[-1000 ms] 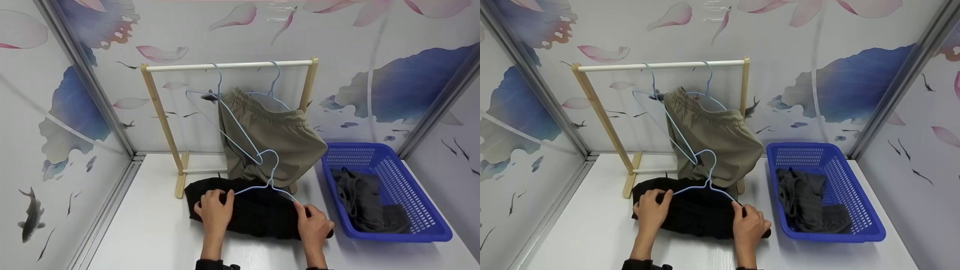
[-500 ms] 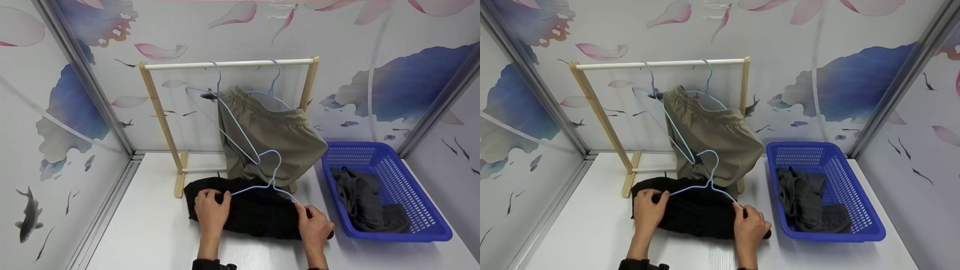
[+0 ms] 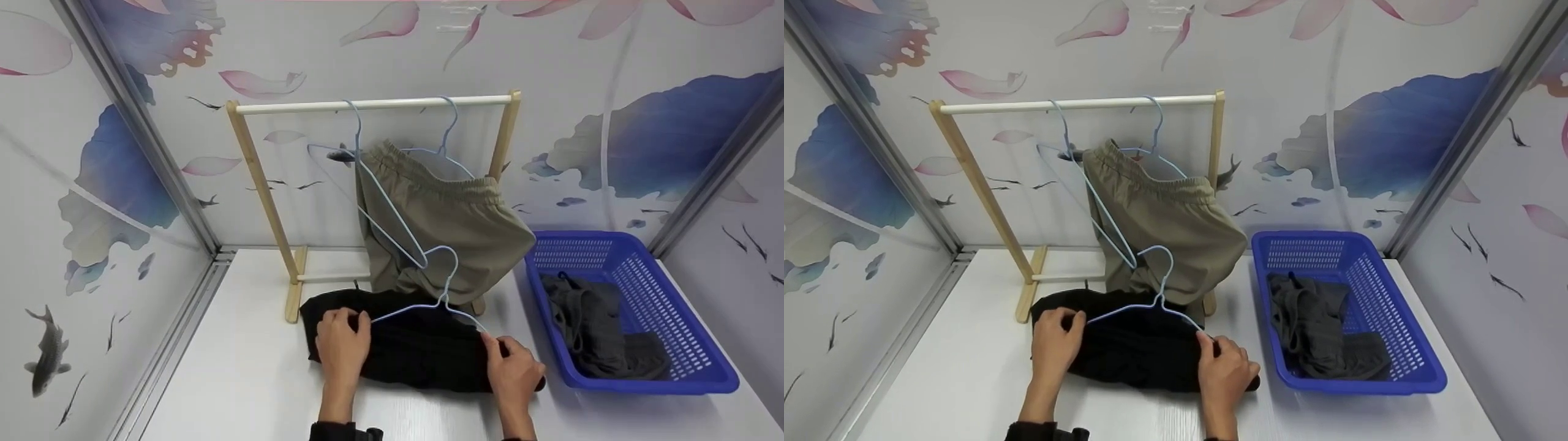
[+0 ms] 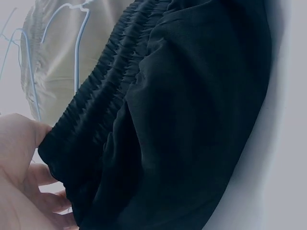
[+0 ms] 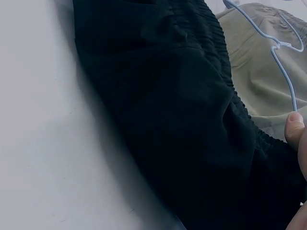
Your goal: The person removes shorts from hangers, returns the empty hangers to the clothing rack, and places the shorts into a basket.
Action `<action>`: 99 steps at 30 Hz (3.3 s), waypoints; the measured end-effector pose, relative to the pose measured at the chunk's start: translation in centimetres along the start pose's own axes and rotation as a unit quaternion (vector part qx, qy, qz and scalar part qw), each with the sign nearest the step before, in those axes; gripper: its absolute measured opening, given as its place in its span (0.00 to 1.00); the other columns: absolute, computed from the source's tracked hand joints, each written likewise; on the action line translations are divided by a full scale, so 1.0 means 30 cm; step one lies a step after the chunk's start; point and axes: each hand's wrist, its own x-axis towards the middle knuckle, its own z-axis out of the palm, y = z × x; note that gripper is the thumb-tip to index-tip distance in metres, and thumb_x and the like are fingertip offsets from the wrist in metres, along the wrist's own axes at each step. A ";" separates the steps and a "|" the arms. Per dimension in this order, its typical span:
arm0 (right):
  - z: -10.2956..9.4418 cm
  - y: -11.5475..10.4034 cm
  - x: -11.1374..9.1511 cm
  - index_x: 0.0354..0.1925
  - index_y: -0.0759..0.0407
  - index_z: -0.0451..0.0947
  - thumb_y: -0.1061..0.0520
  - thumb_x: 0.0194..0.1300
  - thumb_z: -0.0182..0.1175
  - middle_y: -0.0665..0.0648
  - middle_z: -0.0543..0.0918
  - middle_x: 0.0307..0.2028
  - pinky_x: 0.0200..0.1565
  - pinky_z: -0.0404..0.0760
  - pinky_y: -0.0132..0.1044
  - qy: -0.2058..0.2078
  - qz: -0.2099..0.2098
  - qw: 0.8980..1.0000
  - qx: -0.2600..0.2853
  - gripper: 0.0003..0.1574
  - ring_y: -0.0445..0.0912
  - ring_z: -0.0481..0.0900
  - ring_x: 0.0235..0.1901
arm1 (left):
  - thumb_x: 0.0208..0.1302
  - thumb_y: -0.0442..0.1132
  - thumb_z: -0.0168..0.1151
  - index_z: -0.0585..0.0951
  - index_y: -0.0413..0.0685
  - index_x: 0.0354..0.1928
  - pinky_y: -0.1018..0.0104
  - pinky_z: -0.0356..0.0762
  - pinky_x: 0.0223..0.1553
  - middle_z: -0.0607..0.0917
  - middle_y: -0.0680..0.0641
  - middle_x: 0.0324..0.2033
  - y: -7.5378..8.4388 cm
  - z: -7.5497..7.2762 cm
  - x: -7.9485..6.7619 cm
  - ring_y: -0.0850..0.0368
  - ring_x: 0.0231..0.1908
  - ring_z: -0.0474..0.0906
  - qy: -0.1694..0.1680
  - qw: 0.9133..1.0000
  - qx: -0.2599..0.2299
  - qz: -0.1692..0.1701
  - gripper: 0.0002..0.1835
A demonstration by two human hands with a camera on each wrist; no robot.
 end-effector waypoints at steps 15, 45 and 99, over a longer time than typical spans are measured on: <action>0.009 0.008 -0.008 0.24 0.60 0.86 0.53 0.58 0.76 0.62 0.88 0.24 0.39 0.71 0.62 0.027 -0.029 0.999 0.004 0.13 0.64 0.85 0.28 | 0.64 0.48 0.72 0.84 0.41 0.42 0.41 0.76 0.48 0.81 0.34 0.47 -0.025 0.005 0.006 0.36 0.46 0.76 -0.018 0.999 0.022 -0.020 0.17; 0.009 -0.002 -0.007 0.24 0.59 0.86 0.52 0.59 0.76 0.62 0.88 0.26 0.42 0.66 0.57 0.006 -0.014 1.000 0.007 0.14 0.63 0.85 0.31 | 0.78 0.49 0.52 0.71 0.28 0.64 0.37 0.73 0.55 0.73 0.26 0.56 -0.052 0.016 0.020 0.29 0.55 0.73 -0.076 0.988 -0.023 -0.132 0.28; 0.015 0.001 -0.003 0.23 0.57 0.87 0.50 0.59 0.76 0.57 0.89 0.25 0.38 0.81 0.58 0.003 -0.029 1.000 -0.003 0.15 0.62 0.86 0.28 | 0.77 0.35 0.50 0.78 0.32 0.41 0.39 0.75 0.47 0.84 0.31 0.39 -0.121 0.022 0.033 0.31 0.43 0.81 0.031 0.987 -0.112 -0.112 0.12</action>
